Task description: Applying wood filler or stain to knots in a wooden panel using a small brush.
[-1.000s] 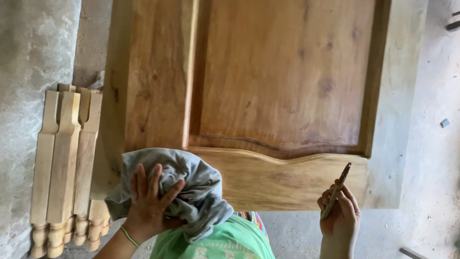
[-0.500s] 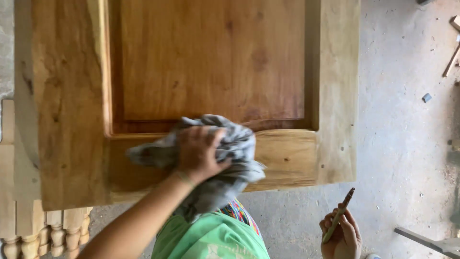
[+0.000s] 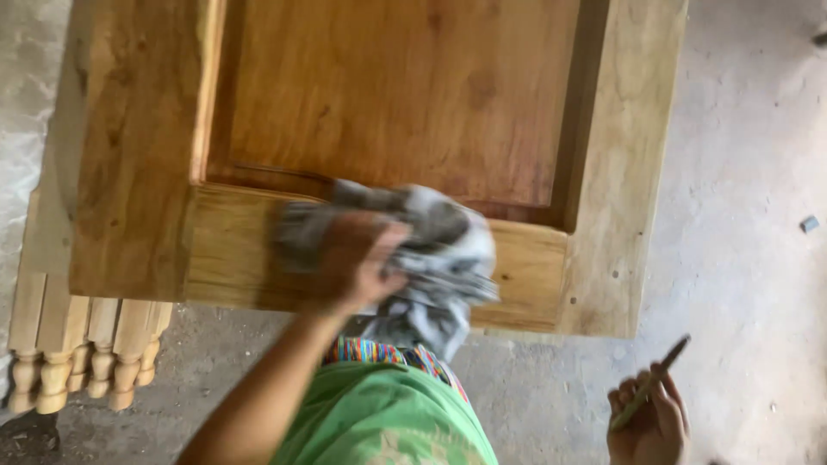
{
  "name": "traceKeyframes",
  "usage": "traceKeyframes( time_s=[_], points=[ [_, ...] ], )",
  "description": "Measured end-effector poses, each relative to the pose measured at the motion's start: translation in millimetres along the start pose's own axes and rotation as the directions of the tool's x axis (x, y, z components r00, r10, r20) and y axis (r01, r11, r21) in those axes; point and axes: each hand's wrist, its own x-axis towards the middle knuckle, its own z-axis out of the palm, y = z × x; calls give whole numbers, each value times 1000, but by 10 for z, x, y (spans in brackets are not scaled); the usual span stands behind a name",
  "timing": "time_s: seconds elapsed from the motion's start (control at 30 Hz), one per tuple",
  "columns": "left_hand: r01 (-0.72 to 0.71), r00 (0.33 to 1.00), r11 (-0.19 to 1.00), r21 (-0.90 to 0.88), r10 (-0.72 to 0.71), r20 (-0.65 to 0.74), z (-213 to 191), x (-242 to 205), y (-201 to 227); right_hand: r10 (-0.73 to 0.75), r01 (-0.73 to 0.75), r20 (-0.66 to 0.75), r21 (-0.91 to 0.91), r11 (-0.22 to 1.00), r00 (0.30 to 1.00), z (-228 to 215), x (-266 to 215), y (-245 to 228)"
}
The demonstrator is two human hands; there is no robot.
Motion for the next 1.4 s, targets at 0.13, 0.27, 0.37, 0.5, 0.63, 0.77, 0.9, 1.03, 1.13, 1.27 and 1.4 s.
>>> traceKeyframes(
  time_s=[0.13, 0.27, 0.37, 0.5, 0.63, 0.77, 0.9, 1.03, 1.13, 1.27, 1.4],
  points=[
    [351, 871, 927, -133, -376, -317, -938, -992, -996, -132, 129, 71, 47, 990, 989, 833, -67, -115],
    [434, 797, 892, -123, -444, -409, -1933, -1738, -1256, -166, 168, 59, -15, 986, 984, 1062, -81, -169],
    [556, 783, 793, -249, -600, -164, -1894, -1564, -1018, -170, 166, 55, 64, 984, 984, 1073, -96, -169],
    [477, 877, 879, 22, -475, -72, -1109, -1093, -919, -204, 202, 34, 69, 977, 978, 1189, -205, -176],
    [131, 987, 989, 64, -136, 85, -368, -501, -279, -202, 203, -16, 38, 979, 979, 1273, -284, -113],
    [-18, 990, 998, -54, 25, 140, 291, -293, 243, -226, 228, -35, 64, 972, 974, 1241, -283, 46],
    [-60, 848, 811, -582, 349, 399, 154, -256, 581, -158, 164, -51, 151, 975, 986, 1215, -289, 137],
    [278, 691, 727, -628, 303, 657, -414, -158, 376, -207, 209, -85, 20, 978, 975, 1299, -342, 113],
    [391, 810, 729, -562, 17, 586, -1157, 5, -67, -144, 112, -154, -203, 973, 977, 883, -279, 423],
    [389, 893, 792, -470, -199, 405, -1541, -164, -928, -167, 132, -117, -259, 957, 979, 1034, -378, 542],
    [123, 881, 967, 222, -210, 424, -774, -103, -682, -152, 119, -168, -193, 974, 974, 1061, -345, 570]
  ],
)
